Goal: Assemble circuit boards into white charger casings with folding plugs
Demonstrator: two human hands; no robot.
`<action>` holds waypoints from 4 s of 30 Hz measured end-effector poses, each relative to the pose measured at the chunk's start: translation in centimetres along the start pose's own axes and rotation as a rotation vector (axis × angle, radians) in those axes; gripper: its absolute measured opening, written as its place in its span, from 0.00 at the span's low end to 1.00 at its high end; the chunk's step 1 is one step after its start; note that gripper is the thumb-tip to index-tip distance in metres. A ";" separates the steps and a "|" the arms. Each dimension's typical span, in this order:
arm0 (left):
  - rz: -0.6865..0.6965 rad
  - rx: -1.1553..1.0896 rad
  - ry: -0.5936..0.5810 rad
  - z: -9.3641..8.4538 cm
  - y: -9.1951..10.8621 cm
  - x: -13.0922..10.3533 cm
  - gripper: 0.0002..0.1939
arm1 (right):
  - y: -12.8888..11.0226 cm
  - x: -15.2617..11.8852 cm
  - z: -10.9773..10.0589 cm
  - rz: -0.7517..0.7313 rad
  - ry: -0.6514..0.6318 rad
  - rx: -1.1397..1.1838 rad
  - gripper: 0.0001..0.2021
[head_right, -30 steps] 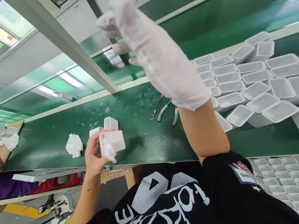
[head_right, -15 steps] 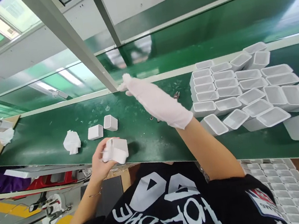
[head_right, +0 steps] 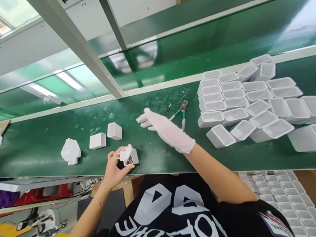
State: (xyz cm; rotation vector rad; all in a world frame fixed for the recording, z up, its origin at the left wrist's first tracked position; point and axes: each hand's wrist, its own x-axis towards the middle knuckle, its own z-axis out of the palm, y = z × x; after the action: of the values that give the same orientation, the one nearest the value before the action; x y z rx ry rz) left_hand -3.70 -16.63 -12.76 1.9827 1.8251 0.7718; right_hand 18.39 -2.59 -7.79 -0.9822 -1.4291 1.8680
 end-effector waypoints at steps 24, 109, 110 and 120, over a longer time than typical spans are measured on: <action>0.688 0.275 0.496 -3.2 7.7 6.6 0.22 | -4.0 -5.3 0.8 -0.423 0.061 -0.531 0.07; 0.673 -0.198 0.496 1.5 7.5 7.9 0.27 | -4.4 -4.1 -1.3 -0.060 -0.211 -0.145 0.10; 0.673 -0.189 0.502 1.5 7.6 7.9 0.27 | -4.2 -4.1 -1.2 -0.063 -0.165 -0.077 0.10; 0.630 -0.089 0.475 1.3 7.6 8.1 0.25 | -3.0 -3.8 0.7 -0.097 -0.172 -0.157 0.19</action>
State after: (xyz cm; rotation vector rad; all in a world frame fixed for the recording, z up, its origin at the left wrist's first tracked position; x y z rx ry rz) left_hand 3.39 -9.42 -8.06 2.4924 1.3117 1.5894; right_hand 19.95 -5.30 -4.01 -0.8241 -1.7163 1.8277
